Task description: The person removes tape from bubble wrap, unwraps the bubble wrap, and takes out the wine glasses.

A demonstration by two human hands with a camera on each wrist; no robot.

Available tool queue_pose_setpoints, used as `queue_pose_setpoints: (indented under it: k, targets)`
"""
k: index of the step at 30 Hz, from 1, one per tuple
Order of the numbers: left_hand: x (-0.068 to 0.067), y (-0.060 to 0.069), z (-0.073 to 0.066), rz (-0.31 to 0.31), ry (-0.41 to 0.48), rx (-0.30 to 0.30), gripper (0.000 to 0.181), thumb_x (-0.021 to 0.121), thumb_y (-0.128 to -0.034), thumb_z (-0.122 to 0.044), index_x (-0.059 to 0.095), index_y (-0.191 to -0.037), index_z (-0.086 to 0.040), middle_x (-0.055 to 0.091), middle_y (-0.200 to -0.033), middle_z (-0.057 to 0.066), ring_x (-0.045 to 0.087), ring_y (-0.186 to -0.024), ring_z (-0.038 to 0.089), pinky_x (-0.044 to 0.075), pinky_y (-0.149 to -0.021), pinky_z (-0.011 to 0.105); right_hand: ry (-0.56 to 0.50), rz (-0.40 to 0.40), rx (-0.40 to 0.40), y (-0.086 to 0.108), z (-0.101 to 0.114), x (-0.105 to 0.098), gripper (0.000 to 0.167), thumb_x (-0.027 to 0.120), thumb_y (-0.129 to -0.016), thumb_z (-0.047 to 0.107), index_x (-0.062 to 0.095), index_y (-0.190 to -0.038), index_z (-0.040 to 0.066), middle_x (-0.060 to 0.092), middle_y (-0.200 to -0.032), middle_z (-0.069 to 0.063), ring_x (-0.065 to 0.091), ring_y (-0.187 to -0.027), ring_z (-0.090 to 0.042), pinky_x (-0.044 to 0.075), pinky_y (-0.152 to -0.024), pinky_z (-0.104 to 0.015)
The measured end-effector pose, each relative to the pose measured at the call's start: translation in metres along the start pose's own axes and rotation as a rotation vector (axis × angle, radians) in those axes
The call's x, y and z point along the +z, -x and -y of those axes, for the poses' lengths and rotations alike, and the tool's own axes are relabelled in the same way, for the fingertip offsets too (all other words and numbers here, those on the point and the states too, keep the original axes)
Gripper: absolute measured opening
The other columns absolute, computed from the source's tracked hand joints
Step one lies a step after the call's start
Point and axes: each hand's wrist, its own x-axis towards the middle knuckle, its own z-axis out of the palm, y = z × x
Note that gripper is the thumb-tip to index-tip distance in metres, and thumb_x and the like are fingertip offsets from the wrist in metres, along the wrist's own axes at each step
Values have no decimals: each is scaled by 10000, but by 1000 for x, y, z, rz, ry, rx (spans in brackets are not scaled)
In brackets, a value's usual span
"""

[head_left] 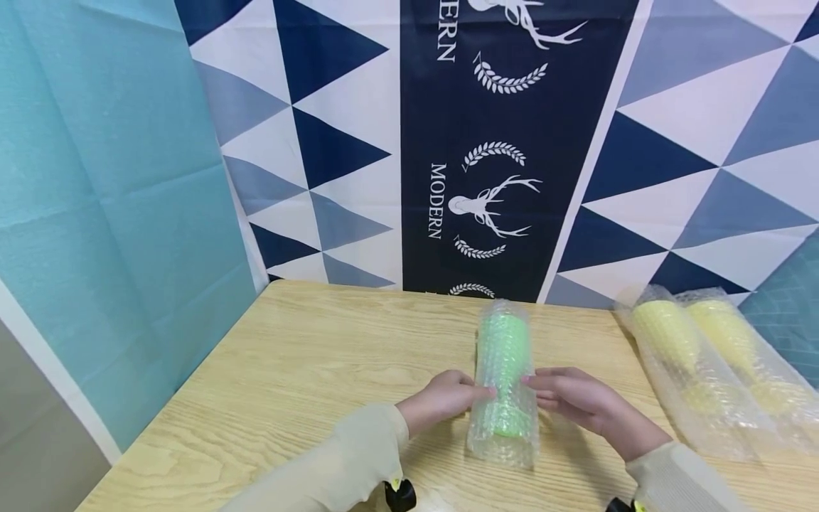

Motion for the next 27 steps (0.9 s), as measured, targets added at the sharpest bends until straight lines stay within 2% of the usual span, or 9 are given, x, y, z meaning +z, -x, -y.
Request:
queue_pose_setpoints:
  k: [1,4,10,13,17,23,25,27]
  targets:
    - [1,0,-1,-5,-8,-2,476,656,-857,-426,639,-1103,-20,655,-1006,51,597,-928,192,512,-876,432,29,-32,13,3,5,3,849,511,-982,296,27,-1397,-264,120,-1497,-420,290,-1403,-465,305,-1157,-501]
    - [3,0,-2,-13,-18,-6,494,653,-854,-438,637,-1102,-11,651,-996,52,591,-926,194,508,-882,441,106,-95,33,6,18,10,910,529,-969,337,-8,-1402,-256,61,-1503,-425,202,-1412,-509,249,-1162,-560]
    - [6,2,-4,-12,0,-15,546,647,-852,-466,602,-1137,-1,635,-1034,70,592,-980,238,481,-930,509,332,-258,80,3,31,26,1016,588,-913,457,11,-1442,-191,110,-1489,-431,205,-1371,-569,225,-1129,-645]
    - [5,3,-5,3,-2,-5,532,648,-849,-472,608,-1117,-14,631,-1030,57,587,-971,224,483,-925,508,377,-315,90,0,30,31,1024,602,-900,475,47,-1437,-198,144,-1477,-437,217,-1361,-572,249,-1121,-640]
    - [-2,2,-3,22,28,19,493,650,-852,-451,644,-1069,-9,642,-995,43,602,-957,222,485,-938,505,361,-324,87,-3,24,36,1008,597,-901,483,96,-1412,-227,169,-1465,-442,230,-1350,-579,254,-1114,-645]
    - [-15,0,3,-13,72,-24,529,665,-854,-433,602,-1072,45,652,-1074,128,645,-1010,280,461,-989,521,290,-283,66,-3,19,35,951,577,-923,444,110,-1413,-224,175,-1464,-443,245,-1341,-589,245,-1108,-663]
    - [-18,-2,5,-24,75,-37,534,668,-855,-433,598,-1064,53,656,-1060,129,650,-993,262,480,-974,489,243,-257,54,-4,16,33,940,581,-927,418,105,-1410,-233,179,-1469,-436,273,-1339,-576,253,-1118,-642]
    - [-20,-2,7,-31,86,-45,538,667,-861,-423,594,-1072,67,658,-1049,137,653,-984,256,498,-957,459,171,-210,26,-4,13,31,889,582,-935,373,141,-1398,-245,255,-1461,-410,407,-1290,-513,307,-1114,-601]
